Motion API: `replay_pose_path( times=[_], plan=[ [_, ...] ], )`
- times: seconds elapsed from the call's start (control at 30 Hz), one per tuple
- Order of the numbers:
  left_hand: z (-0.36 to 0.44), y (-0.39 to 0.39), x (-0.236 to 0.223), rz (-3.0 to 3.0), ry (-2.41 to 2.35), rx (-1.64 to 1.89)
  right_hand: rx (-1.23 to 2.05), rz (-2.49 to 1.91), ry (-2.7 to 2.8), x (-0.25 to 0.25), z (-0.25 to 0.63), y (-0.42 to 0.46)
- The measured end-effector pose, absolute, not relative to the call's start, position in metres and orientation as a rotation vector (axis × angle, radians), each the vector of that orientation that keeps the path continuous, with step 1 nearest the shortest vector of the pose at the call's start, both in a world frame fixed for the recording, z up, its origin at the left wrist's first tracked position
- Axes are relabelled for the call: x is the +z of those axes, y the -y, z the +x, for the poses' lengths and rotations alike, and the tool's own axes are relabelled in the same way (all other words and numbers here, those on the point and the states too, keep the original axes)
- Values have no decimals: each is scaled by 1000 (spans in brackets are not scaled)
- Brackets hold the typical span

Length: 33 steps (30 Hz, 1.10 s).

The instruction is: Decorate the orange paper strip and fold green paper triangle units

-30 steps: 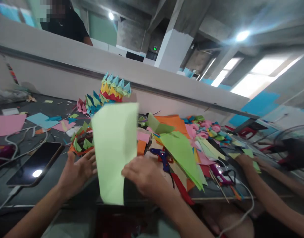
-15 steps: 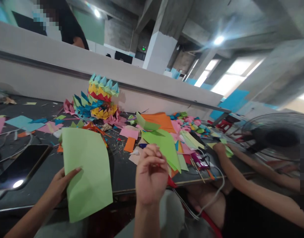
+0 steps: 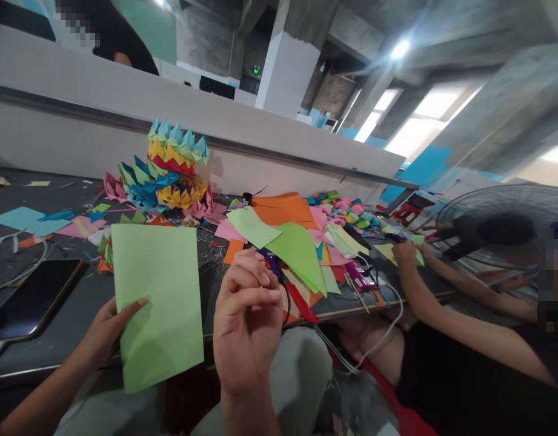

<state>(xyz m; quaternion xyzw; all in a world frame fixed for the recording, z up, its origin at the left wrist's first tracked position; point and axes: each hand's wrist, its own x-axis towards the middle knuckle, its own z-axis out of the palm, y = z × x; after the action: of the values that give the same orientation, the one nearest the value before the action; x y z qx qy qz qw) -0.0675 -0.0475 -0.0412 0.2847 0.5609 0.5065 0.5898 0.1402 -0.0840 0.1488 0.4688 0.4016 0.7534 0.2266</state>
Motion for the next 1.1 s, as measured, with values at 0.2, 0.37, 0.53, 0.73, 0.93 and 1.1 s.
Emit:
replay_pose_path(
  times=[0.2, 0.37, 0.53, 0.73, 0.93, 1.1],
  plan=[
    [-70, 44, -51, 670, -1290, 1221, 1778, 314, 77, 138, 153, 72],
    [-68, 44, -48, 662, -1234, 1261, 391, -989, 918, 70, 215, 19],
    [-67, 43, -48, 656, -1199, 1258, 183, -1920, 1518, 4, 283, -16],
    [-68, 42, -53, 660, -1197, 1260, 184, -2172, 1618, -4, 302, -33],
    [-66, 43, -46, 638, -1217, 1264, 235, -2238, 1632, 1, 305, -43],
    [-66, 44, -44, 609, -1212, 1230, 278, -2182, 1659, 11, 297, -59]
  ],
)
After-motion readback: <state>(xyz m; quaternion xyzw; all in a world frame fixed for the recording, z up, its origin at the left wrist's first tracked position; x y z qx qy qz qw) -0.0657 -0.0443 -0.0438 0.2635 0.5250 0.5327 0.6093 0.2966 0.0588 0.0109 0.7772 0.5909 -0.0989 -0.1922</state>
